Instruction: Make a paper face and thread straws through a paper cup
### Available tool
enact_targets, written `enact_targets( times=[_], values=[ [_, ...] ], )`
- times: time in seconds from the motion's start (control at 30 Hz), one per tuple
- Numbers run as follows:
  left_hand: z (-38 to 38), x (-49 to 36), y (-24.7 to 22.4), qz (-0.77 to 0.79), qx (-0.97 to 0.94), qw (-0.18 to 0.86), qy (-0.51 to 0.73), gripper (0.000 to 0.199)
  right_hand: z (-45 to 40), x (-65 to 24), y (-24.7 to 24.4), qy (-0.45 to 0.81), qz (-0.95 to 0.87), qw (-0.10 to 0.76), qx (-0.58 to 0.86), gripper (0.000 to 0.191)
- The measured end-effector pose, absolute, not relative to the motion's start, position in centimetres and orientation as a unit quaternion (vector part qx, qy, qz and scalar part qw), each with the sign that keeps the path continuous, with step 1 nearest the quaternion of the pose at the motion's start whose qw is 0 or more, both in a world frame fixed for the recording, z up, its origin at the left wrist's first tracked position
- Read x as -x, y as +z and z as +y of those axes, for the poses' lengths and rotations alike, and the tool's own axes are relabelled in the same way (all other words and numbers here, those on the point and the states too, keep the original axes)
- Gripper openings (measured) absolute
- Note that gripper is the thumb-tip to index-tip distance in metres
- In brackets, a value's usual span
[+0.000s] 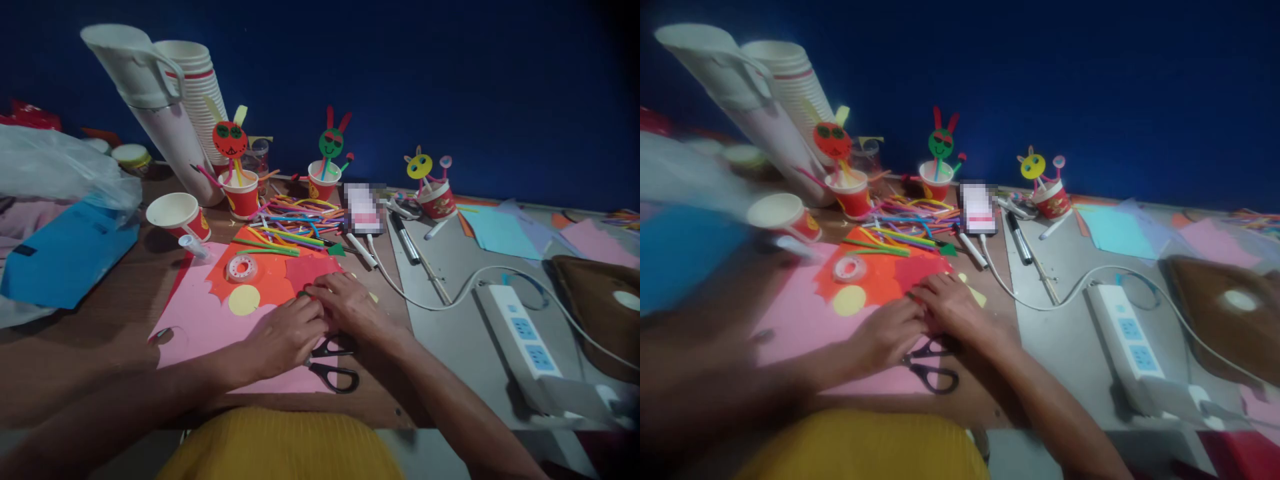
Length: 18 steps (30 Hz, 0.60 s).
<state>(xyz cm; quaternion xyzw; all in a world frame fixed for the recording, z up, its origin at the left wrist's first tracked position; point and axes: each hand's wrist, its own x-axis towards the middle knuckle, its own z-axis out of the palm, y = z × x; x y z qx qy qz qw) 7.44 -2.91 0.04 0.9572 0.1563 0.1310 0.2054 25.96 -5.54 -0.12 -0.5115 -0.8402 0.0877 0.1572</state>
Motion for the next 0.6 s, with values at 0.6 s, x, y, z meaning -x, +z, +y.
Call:
enact_targets(
  times=[0.6],
  values=[
    [-2.1, -5.2, 0.7, 0.177, -0.968, 0.143, 0.107, 0.023, -9.3, -29.0, 1.5, 0.069, -0.853, 0.097, 0.508, 0.024]
  ],
)
